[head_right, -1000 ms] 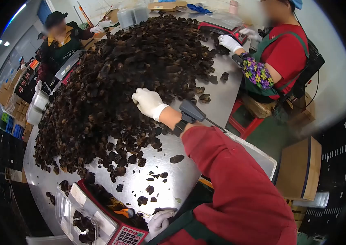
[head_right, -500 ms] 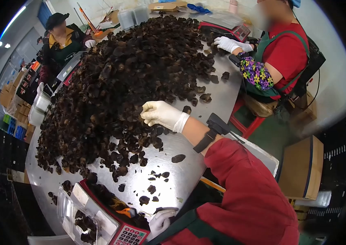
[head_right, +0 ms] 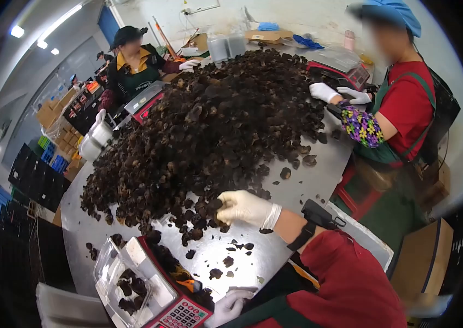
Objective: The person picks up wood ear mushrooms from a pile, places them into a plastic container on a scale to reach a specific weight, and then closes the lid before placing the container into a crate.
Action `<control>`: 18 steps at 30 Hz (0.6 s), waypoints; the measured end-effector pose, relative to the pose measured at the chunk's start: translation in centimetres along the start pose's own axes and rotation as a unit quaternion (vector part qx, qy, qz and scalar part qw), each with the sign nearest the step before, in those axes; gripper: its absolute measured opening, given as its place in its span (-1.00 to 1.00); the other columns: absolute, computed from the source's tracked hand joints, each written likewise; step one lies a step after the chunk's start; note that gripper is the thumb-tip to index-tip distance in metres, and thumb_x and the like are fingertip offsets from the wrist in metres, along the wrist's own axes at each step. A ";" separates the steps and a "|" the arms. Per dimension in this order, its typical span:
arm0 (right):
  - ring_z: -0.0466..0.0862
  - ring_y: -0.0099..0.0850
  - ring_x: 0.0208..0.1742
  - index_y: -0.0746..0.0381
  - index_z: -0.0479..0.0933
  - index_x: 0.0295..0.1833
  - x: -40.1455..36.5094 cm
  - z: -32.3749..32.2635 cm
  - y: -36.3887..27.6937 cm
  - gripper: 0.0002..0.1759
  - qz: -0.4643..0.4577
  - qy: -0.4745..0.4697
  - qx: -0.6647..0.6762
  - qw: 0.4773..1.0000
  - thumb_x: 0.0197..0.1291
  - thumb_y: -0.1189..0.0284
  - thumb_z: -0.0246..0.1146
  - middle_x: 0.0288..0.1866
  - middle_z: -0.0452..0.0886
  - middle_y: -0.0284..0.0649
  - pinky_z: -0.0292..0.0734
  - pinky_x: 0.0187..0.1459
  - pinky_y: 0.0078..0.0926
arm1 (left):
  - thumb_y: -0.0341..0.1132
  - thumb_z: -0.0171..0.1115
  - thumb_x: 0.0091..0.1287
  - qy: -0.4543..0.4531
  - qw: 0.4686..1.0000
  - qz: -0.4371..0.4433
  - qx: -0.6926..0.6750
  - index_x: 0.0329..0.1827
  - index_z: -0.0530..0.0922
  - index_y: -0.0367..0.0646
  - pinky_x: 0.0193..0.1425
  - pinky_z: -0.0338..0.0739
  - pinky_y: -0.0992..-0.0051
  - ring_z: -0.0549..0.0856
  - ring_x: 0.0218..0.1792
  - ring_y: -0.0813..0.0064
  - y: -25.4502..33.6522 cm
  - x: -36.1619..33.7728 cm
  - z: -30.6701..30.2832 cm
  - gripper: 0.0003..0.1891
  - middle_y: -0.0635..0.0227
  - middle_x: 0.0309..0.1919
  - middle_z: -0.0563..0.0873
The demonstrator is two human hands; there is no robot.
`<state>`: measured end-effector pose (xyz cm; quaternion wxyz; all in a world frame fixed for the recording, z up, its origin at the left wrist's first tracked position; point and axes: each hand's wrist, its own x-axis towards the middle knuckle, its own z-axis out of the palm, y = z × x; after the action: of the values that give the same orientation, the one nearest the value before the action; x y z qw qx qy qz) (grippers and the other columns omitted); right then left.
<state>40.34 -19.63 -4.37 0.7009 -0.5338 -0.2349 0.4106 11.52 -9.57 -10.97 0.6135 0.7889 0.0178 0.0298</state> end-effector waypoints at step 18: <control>0.70 -0.51 -0.20 0.41 0.55 0.04 -6.3 10.2 2.1 -0.81 0.120 -0.087 0.018 0.989 0.34 0.63 0.19 -0.19 0.70 -0.12 0.60 -0.21 -0.61 | -0.50 0.02 0.56 0.177 0.937 -0.088 -0.289 0.37 0.32 -0.33 0.20 0.58 0.44 0.72 0.00 0.45 4.3 2.2 -2.1 -0.64 0.20 0.07 0.65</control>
<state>28.41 -18.98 -2.40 0.6330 -0.5076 -0.2216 0.5408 13.51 -8.50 -6.25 0.8019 0.5549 0.1866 0.1190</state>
